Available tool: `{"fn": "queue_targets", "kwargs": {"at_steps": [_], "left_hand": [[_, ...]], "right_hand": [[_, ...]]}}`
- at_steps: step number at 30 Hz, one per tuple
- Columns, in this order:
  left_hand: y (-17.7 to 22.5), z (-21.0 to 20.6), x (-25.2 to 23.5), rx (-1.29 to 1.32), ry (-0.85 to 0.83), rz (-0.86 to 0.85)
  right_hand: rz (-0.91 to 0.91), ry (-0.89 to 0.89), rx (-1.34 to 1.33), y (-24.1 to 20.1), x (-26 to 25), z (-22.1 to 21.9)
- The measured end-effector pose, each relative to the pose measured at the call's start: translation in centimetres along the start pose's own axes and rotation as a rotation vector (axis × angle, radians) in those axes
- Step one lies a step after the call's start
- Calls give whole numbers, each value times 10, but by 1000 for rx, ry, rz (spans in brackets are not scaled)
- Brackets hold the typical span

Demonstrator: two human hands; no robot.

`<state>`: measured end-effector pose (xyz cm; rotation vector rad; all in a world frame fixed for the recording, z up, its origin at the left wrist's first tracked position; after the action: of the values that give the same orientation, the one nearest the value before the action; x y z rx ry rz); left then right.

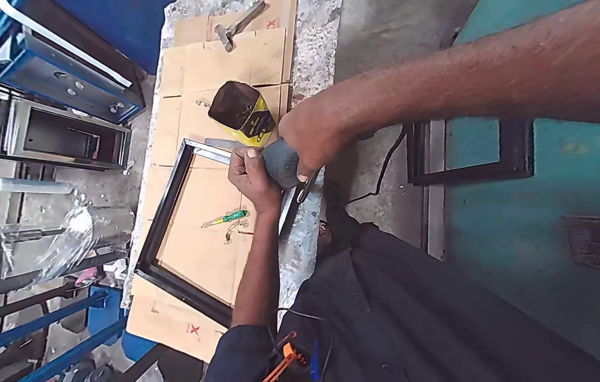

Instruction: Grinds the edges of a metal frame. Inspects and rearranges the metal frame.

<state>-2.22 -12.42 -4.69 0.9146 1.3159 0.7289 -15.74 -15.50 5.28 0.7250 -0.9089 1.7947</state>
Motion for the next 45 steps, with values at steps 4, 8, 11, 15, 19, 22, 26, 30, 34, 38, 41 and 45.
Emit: {"fn": "queue_targets", "kwargs": {"at_steps": [4,8,11,15,19,22,26,30,34,38,41,45], "left_hand": [[-4,0,-7,43,28,-6],[-6,1,-11,68,50,-5],[-7,1,-10,74,48,-5],[-8,1,-10,66,57,-1],[-6,1,1,12,52,12],[-4,1,8,-5,90,15],[-5,4,5,-11,105,32],[-7,3,3,-5,90,29],[-6,2,4,-17,70,15],[-5,3,3,16,58,-3],[-4,3,4,21,23,-4],[-1,5,2,39,33,-5]], "right_hand": [[2,14,29,1,-3,1],[5,15,37,0,-4,1],[4,4,34,1,-6,1],[5,-4,-8,2,-9,0],[33,11,68,0,-8,3],[86,86,193,-4,-8,8],[170,307,395,-17,6,3],[190,390,441,-15,17,-4],[133,382,417,-15,18,-5],[146,159,191,-4,1,2],[168,-76,-222,5,-11,-5],[120,-71,-182,0,-11,-3]]}}
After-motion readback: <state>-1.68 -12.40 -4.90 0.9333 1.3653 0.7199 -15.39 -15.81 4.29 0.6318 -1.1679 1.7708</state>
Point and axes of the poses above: each hand's wrist, its own x-axis away from the middle knuckle, its own z-axis out of the back of the hand, y = z × x, the point moved 6 cm from there along -x, towards the middle knuckle, and after that the axes turned 14 degrees about -y, right-handed, at the moved point
